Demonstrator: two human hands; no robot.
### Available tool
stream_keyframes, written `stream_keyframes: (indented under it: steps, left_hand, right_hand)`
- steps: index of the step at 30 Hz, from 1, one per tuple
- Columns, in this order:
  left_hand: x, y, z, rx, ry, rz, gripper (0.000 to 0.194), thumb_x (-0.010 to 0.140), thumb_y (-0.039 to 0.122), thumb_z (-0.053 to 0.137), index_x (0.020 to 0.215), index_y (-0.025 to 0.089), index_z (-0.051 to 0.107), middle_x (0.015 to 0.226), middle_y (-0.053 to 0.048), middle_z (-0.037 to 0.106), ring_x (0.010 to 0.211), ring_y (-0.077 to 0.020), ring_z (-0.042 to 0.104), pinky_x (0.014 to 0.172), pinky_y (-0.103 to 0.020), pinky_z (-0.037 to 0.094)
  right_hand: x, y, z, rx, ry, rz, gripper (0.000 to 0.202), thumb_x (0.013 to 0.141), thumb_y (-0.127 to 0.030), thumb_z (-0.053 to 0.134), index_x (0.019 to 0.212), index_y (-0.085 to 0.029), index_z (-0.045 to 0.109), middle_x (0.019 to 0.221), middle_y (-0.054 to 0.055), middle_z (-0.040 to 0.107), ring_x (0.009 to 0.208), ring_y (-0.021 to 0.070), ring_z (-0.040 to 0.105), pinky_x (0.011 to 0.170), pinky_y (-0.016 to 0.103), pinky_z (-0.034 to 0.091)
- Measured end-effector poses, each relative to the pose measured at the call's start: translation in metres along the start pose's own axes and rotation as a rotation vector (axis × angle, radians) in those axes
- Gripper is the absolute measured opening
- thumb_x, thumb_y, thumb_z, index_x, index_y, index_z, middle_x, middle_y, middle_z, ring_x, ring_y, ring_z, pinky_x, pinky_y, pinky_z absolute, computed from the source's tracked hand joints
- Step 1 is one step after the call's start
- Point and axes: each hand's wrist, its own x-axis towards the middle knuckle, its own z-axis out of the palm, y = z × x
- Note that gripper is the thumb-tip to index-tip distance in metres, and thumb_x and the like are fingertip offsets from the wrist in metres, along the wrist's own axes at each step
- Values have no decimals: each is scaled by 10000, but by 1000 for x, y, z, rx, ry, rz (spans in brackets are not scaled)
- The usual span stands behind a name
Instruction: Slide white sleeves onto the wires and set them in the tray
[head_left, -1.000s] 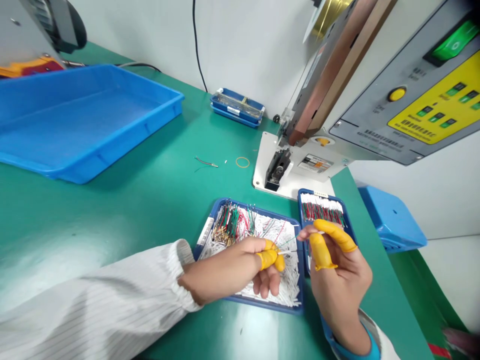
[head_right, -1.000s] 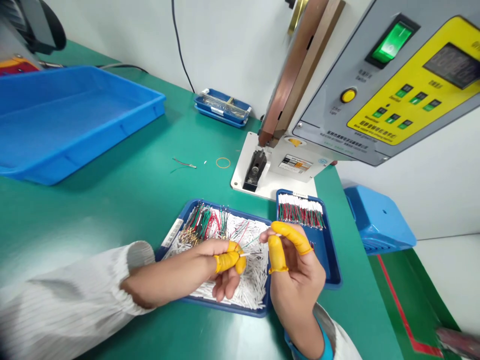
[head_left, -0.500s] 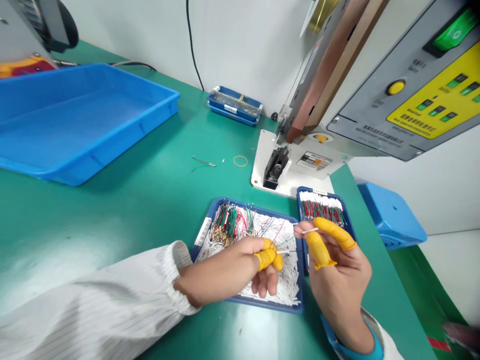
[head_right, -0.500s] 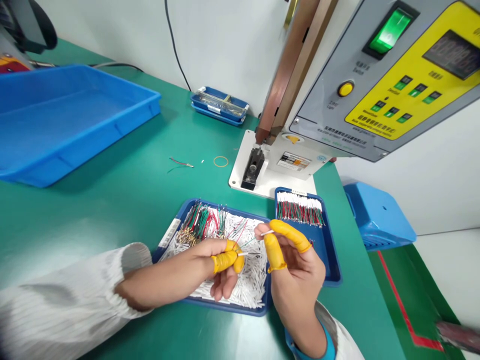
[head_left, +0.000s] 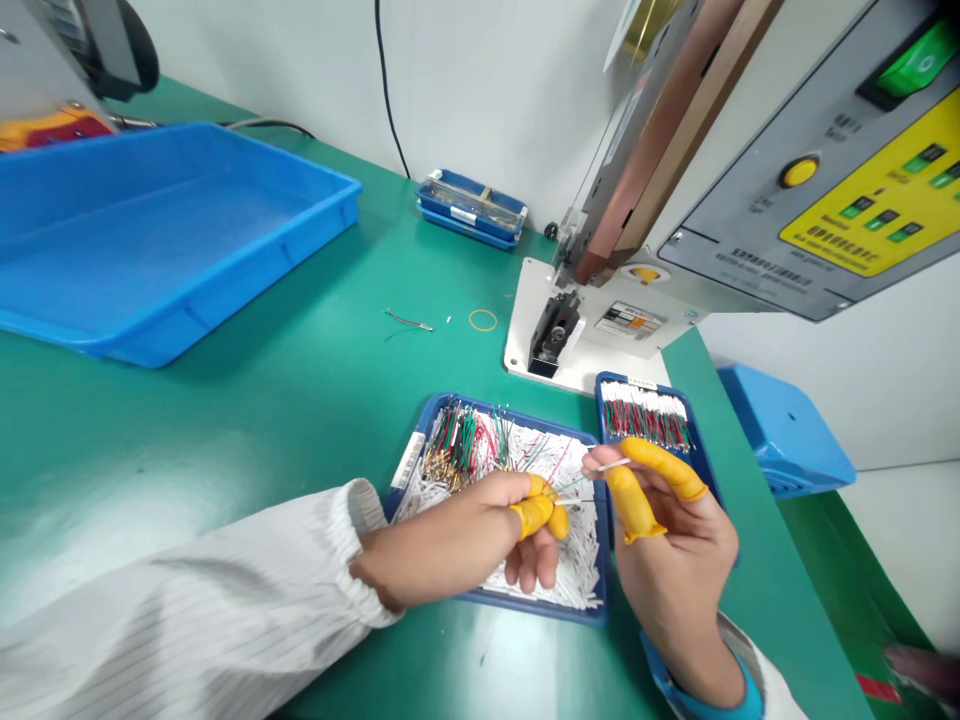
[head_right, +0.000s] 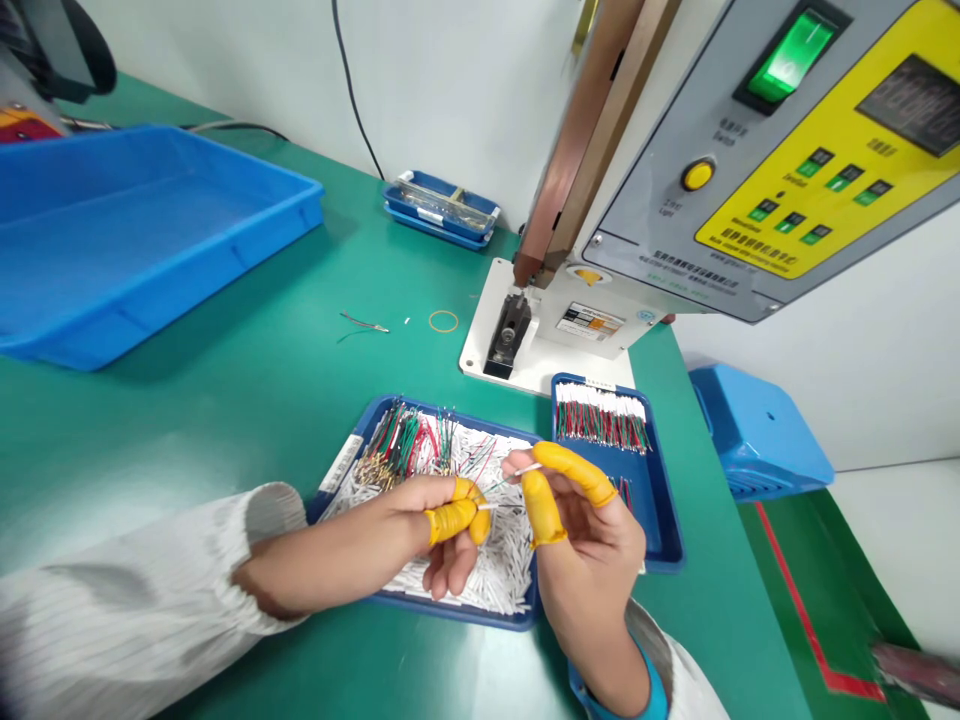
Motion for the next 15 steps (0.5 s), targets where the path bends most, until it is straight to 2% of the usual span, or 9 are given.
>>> stream_keyframes:
  steps: [4, 12, 15]
  left_hand:
    - [1, -2, 0, -13, 14, 27, 149, 905, 162, 400, 880, 134, 545, 736, -48, 650, 643, -135, 576, 678, -281, 468]
    - [1, -5, -1, 16, -4, 46, 246, 996, 325, 419, 903, 135, 544, 754, -59, 659, 655, -141, 573, 681, -289, 467]
    - [1, -3, 0, 20, -1, 57, 271, 1012, 359, 424, 901, 140, 538, 762, -54, 656, 664, -140, 569, 684, -287, 458]
  right_hand:
    - [1, -1, 1, 19, -32, 17, 373, 906, -54, 702, 1234, -230, 720, 1088, 40, 812, 949, 166, 791, 896, 278, 657]
    - [5, -6, 0, 14, -13, 45, 359, 914, -76, 708, 1232, -242, 702, 1099, 38, 808, 937, 164, 789, 880, 284, 658]
    - [5, -5, 0, 19, -44, 65, 362, 920, -84, 703, 1242, -249, 700, 1107, 42, 807, 957, 174, 788, 876, 295, 661]
